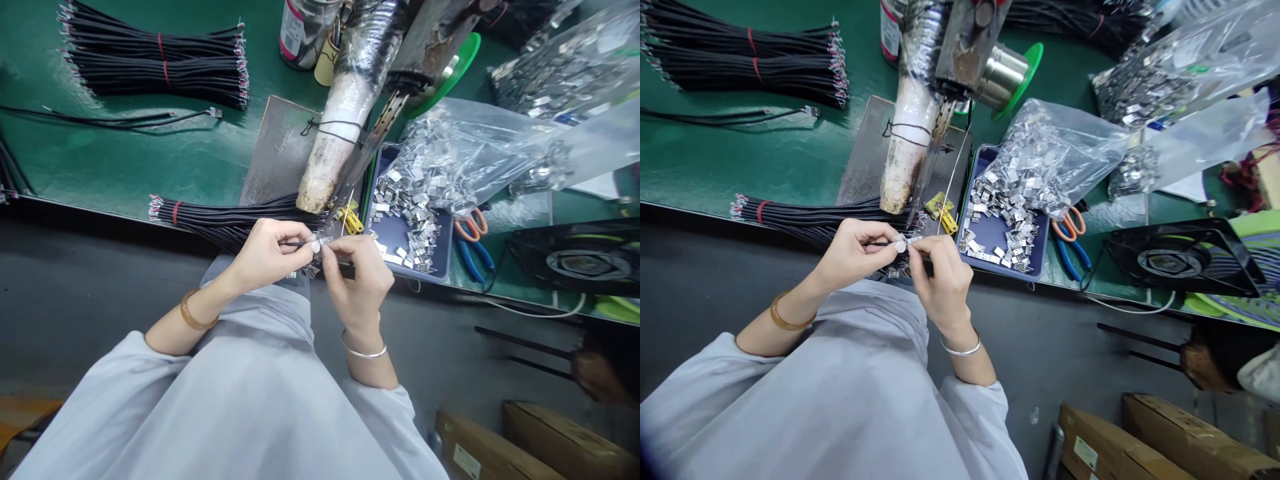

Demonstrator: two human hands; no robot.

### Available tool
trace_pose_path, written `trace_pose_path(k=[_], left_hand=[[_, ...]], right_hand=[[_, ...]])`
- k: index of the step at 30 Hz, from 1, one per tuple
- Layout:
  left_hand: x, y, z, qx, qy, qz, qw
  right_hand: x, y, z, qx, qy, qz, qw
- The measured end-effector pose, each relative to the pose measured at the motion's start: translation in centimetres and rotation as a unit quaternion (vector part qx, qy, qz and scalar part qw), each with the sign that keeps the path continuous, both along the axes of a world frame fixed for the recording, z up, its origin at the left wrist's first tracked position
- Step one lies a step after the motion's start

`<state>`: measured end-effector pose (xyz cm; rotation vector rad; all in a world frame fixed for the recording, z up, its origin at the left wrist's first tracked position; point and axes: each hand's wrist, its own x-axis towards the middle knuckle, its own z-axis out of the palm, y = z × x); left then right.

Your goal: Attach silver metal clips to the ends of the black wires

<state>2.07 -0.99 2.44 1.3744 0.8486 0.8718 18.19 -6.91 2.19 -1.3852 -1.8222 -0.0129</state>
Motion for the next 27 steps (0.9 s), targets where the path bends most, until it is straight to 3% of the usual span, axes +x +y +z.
trace_pose_path(k=[4,8,27], left_hand=[[0.3,-0.2,0.2,-0.027,0.0,0.029,0.999],[0.6,-0.3,0.5,-0.024,-0.02,0.058,0.998],[1.0,-0.3,0.5,0.005,-0.027,0.131,0.991]], right_hand=[[0.4,-0.2,-0.6,0.043,0.074,-0.055,0.995],[0.5,-0.2,-0.7,0.114,-0.023,-0.014,0.993],[-0.2,0.8,0.0,0.078,0.025,0.017,0.996]])
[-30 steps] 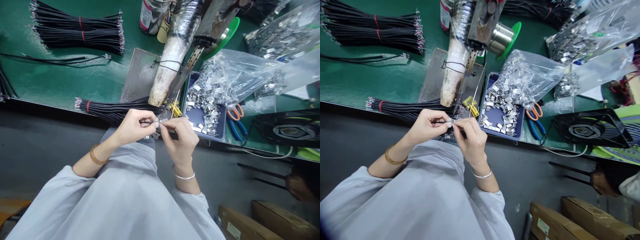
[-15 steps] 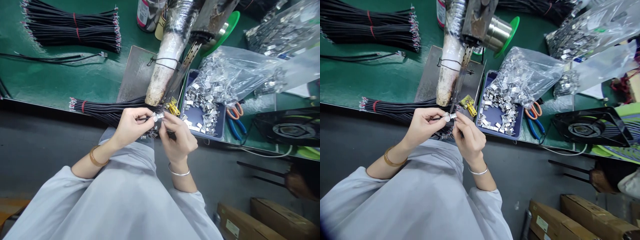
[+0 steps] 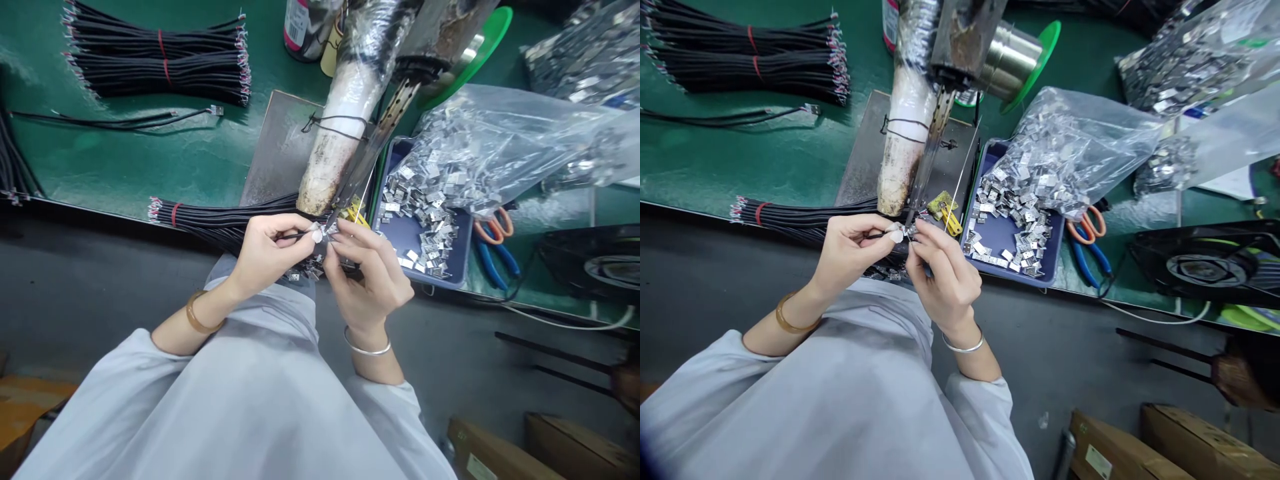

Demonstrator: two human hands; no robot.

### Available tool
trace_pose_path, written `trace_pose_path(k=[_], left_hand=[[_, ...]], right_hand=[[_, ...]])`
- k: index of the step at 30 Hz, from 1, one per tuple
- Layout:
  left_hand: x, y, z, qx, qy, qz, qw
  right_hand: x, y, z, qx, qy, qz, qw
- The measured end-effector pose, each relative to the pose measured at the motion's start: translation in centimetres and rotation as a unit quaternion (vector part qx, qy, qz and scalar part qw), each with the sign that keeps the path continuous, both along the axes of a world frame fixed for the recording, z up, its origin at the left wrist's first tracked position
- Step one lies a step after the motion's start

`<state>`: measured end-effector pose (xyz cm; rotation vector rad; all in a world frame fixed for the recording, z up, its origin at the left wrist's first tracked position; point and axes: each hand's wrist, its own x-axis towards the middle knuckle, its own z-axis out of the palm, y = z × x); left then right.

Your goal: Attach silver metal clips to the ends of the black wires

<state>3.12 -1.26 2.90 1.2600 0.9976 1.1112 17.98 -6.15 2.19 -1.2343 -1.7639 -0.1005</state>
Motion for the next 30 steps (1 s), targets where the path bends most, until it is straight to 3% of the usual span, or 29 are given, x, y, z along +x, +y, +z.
trace_pose_path(k=[13,15,18,21,24,30], left_hand=[[-0.1,-0.1,-0.1,-0.002,0.03,-0.043,0.999],[-0.2,-0.1,-0.4,0.021,0.045,-0.049,0.998],[-0.9,0.1,-1.1,0.125,0.087,-0.081,0.985],[-2.9,0.7,-1.9,0.247,0.157,-0.139,0.946],[-5.9,1.6,-2.3,0.329,0.256,-0.202,0.887],[-11.0,2.8,-2.1,0.458,0.405,-0.359,0.705]], right_hand=[[0.7,-0.4,-0.3,-0.021,-0.007,0.015,1.0],[0.7,-0.5,-0.3,-0.017,-0.007,0.013,1.0],[1.1,-0.7,-0.7,-0.008,0.02,-0.003,1.0],[2.0,-1.4,-1.6,0.033,0.106,-0.039,0.993],[2.8,-2.8,-2.9,0.073,0.18,-0.093,0.976],[1.9,-7.4,-4.9,-0.047,0.218,-0.142,0.964]])
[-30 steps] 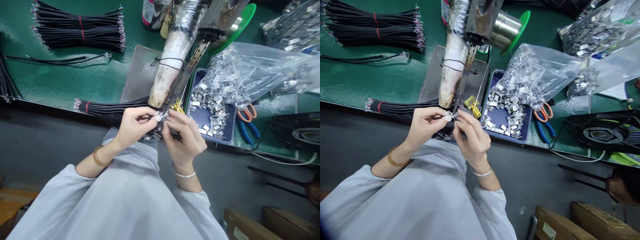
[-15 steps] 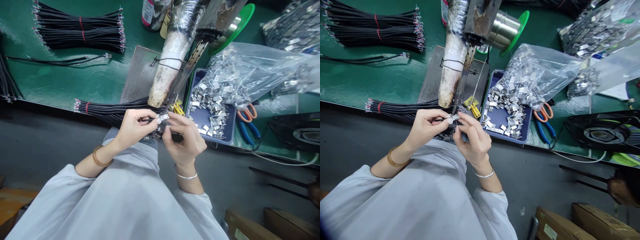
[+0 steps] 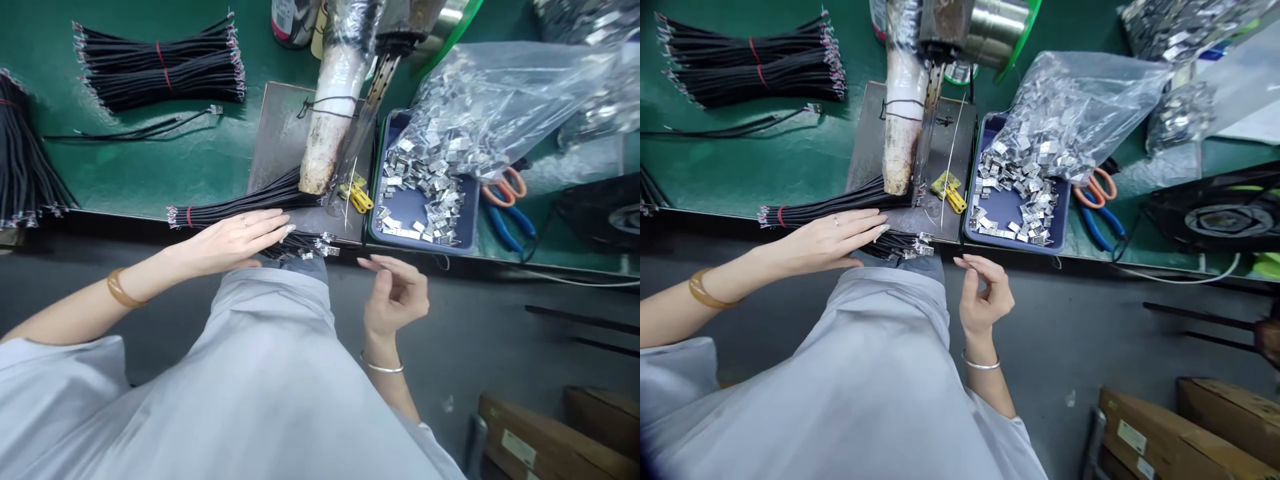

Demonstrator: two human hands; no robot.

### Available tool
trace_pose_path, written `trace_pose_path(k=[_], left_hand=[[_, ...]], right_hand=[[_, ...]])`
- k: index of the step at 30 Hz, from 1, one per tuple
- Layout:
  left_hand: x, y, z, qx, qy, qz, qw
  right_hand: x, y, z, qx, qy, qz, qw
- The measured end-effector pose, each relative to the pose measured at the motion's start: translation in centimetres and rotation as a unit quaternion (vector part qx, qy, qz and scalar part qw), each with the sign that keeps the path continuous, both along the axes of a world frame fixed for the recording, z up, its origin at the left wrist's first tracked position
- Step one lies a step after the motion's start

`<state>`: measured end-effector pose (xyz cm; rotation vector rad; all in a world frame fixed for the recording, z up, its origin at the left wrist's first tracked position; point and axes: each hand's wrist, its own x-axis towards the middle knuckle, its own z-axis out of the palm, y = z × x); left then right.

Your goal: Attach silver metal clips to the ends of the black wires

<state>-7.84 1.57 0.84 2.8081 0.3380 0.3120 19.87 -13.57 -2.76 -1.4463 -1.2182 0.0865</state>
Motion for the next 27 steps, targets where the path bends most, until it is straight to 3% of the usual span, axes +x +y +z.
trace_pose_path(k=[6,12,16,20,23,25,27], left_hand=[[-1.4,1.0,-1.3,0.117,-0.008,-0.02,0.993],[-2.3,1.0,-2.4,0.109,-0.108,0.044,0.987],[-3.3,-0.5,-1.1,0.076,-0.106,0.096,0.987],[-5.1,-3.0,2.0,-0.027,-0.141,0.213,0.967],[-6.4,-5.0,4.4,-0.151,-0.226,0.348,0.897],[-6.9,-6.2,5.3,-0.277,-0.298,0.409,0.817],[-6.9,-7.1,5.6,-0.416,-0.35,0.422,0.725]], right_hand=[[-2.5,-1.5,0.1,-0.035,0.015,0.043,0.998],[-3.5,-0.6,1.1,0.0,0.013,0.083,0.996],[-4.4,-0.2,2.2,-0.008,0.015,0.126,0.992],[-5.2,0.4,3.2,-0.044,0.027,0.223,0.974],[-5.9,1.7,3.1,-0.162,0.068,0.332,0.927],[-7.1,3.0,2.6,-0.257,0.123,0.412,0.866],[-9.0,4.5,2.0,-0.303,0.215,0.478,0.796]])
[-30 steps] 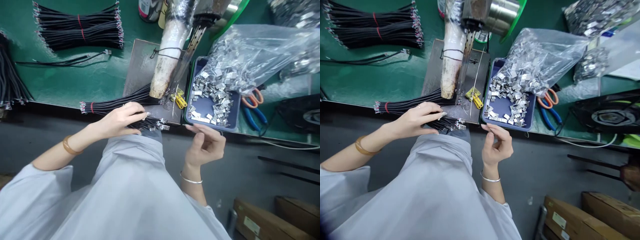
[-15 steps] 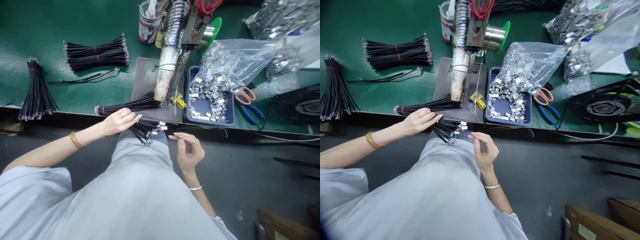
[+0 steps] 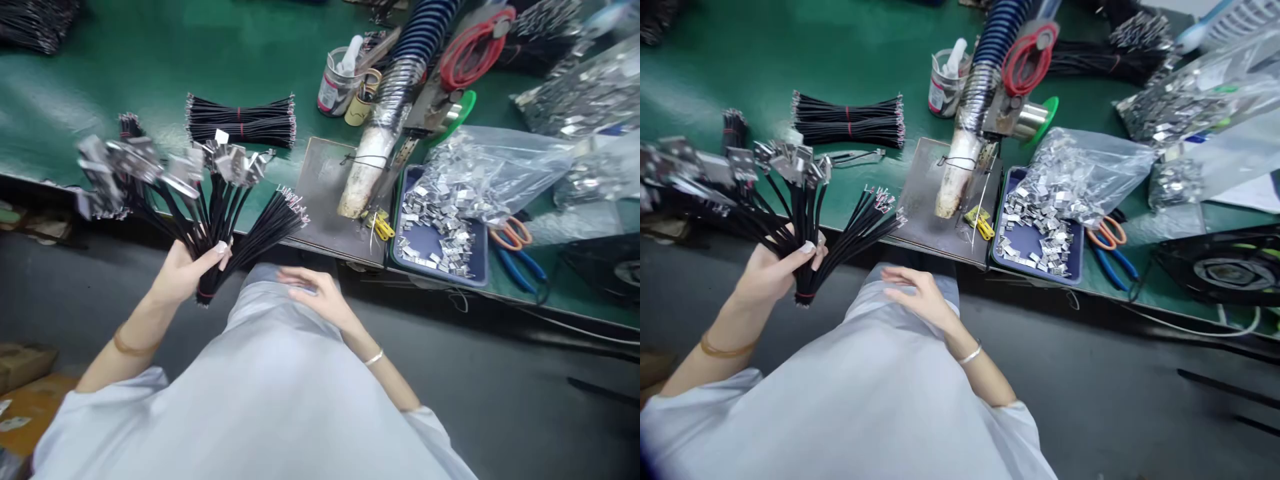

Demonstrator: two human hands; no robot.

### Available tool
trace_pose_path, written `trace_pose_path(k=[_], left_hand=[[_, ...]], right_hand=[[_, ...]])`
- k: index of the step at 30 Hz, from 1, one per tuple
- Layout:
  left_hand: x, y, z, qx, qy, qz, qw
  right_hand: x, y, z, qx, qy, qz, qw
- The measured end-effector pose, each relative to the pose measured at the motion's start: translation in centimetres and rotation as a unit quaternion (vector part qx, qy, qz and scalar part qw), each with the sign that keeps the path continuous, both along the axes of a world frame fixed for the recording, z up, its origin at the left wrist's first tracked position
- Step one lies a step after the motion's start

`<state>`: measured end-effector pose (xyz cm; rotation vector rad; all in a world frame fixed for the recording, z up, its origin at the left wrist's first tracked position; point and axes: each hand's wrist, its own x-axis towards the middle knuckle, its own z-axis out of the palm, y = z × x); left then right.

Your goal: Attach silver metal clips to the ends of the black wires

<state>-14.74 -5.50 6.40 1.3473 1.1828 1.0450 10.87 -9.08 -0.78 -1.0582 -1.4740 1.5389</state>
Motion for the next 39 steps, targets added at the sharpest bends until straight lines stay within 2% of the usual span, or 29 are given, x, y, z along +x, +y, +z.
trace_pose_path(k=[2,5,9,12,16,19,21,25,30,33,35,37,39], left_hand=[[0.5,-0.6,-0.4,-0.076,-0.099,0.009,0.992],[1.5,-1.0,-1.5,-0.154,-0.154,-0.024,0.976],[2.0,-0.2,-2.0,-0.209,-0.184,-0.022,0.96],[1.7,2.5,-1.3,-0.2,-0.169,-0.018,0.965],[2.5,9.0,-0.5,-0.175,-0.07,-0.065,0.98],[5.0,13.5,-1.2,-0.14,0.046,-0.125,0.981],[7.0,15.3,-2.0,-0.099,0.137,-0.135,0.976],[9.4,16.3,-3.3,0.033,0.314,-0.135,0.939],[9.6,15.7,-3.7,0.115,0.393,-0.185,0.893],[9.6,15.3,-3.5,0.16,0.403,-0.176,0.884],[9.3,14.4,-3.1,0.213,0.388,-0.135,0.887],[8.5,12.7,-2.4,0.271,0.344,-0.083,0.895],[7.4,10.2,-1.9,0.305,0.291,-0.035,0.906]], right_hand=[[-2.4,1.5,-0.2,-0.047,0.105,0.015,0.993],[-5.7,3.1,0.2,-0.109,0.21,-0.055,0.97],[-6.9,4.0,0.4,-0.179,0.23,-0.13,0.948],[-6.2,4.0,-0.2,-0.189,0.24,-0.172,0.936],[-5.2,4.4,-0.8,-0.171,0.267,-0.215,0.924],[-4.6,5.0,-0.8,-0.162,0.27,-0.232,0.921],[-4.0,5.2,-0.7,-0.16,0.265,-0.236,0.921],[-2.2,4.4,-0.1,-0.17,0.272,-0.203,0.925],[0.2,2.5,1.0,-0.181,0.234,-0.167,0.94],[1.2,1.2,1.0,-0.123,0.117,-0.143,0.975],[1.6,0.5,0.7,-0.006,-0.006,-0.145,0.989],[1.8,0.1,0.3,0.159,-0.147,-0.145,0.966],[1.5,0.4,0.0,0.304,-0.269,-0.115,0.907]])
